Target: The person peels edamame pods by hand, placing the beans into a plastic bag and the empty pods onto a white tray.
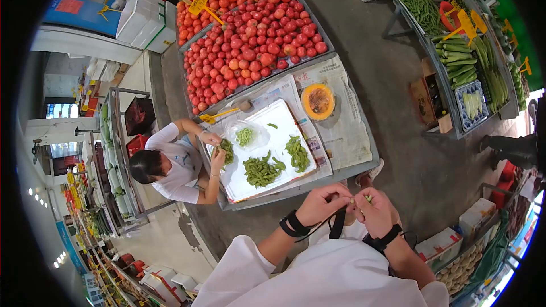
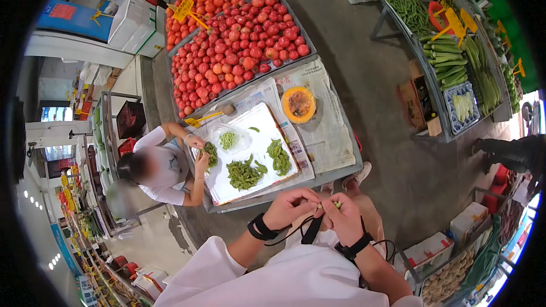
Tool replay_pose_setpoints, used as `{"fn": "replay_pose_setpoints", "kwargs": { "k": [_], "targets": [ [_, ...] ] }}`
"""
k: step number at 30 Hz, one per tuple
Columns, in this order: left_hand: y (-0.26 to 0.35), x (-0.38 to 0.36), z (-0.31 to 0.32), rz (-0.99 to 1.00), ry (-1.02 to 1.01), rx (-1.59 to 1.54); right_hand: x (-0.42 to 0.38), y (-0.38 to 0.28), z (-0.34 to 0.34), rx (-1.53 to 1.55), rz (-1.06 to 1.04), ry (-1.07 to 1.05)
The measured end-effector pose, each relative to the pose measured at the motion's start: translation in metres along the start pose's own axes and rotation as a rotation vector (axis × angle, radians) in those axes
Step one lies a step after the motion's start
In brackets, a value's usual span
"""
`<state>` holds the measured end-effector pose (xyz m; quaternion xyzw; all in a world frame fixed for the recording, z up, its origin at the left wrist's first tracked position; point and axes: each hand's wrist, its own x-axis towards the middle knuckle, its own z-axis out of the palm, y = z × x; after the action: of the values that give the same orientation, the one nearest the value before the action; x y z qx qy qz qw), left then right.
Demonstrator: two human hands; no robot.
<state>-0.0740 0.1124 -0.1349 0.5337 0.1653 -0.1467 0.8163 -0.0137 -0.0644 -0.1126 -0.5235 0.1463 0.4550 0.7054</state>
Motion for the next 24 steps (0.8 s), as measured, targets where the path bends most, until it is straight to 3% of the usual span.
{"fn": "replay_pose_setpoints", "kwargs": {
  "k": [2,4,5,6,10,16,18,19,20,24],
  "targets": [
    [-0.012,0.011,-0.018,0.107,0.135,0.037,0.002,-0.001,0.000,-0.040,-0.036,0.024],
    [-0.022,0.025,-0.053,-0.148,0.420,-0.111,0.000,-0.008,-0.002,-0.014,0.020,0.064],
    [-0.049,0.040,-0.079,-0.025,0.523,-0.083,0.001,-0.011,-0.006,-0.001,0.045,0.084],
    [-0.065,0.054,-0.102,-0.153,0.730,-0.071,0.003,-0.009,-0.011,0.002,0.042,0.081],
    [-0.186,0.097,-0.221,-0.271,1.034,-0.121,0.004,-0.003,-0.029,0.062,0.100,0.204],
    [-0.256,0.139,-0.293,-0.324,1.103,-0.155,0.003,0.007,-0.059,-0.042,0.131,0.324],
    [-0.278,0.142,-0.317,-0.408,1.008,-0.139,0.005,0.010,-0.062,-0.059,0.156,0.298],
    [-0.269,0.144,-0.315,-0.426,0.955,-0.087,0.005,0.009,-0.062,-0.081,0.166,0.274],
    [-0.265,0.146,-0.300,-0.365,1.185,-0.288,0.006,0.006,-0.061,-0.105,0.169,0.248],
    [-0.222,0.125,-0.272,-0.307,1.057,-0.301,0.006,-0.009,-0.046,-0.098,0.113,0.136]
  ]
}}
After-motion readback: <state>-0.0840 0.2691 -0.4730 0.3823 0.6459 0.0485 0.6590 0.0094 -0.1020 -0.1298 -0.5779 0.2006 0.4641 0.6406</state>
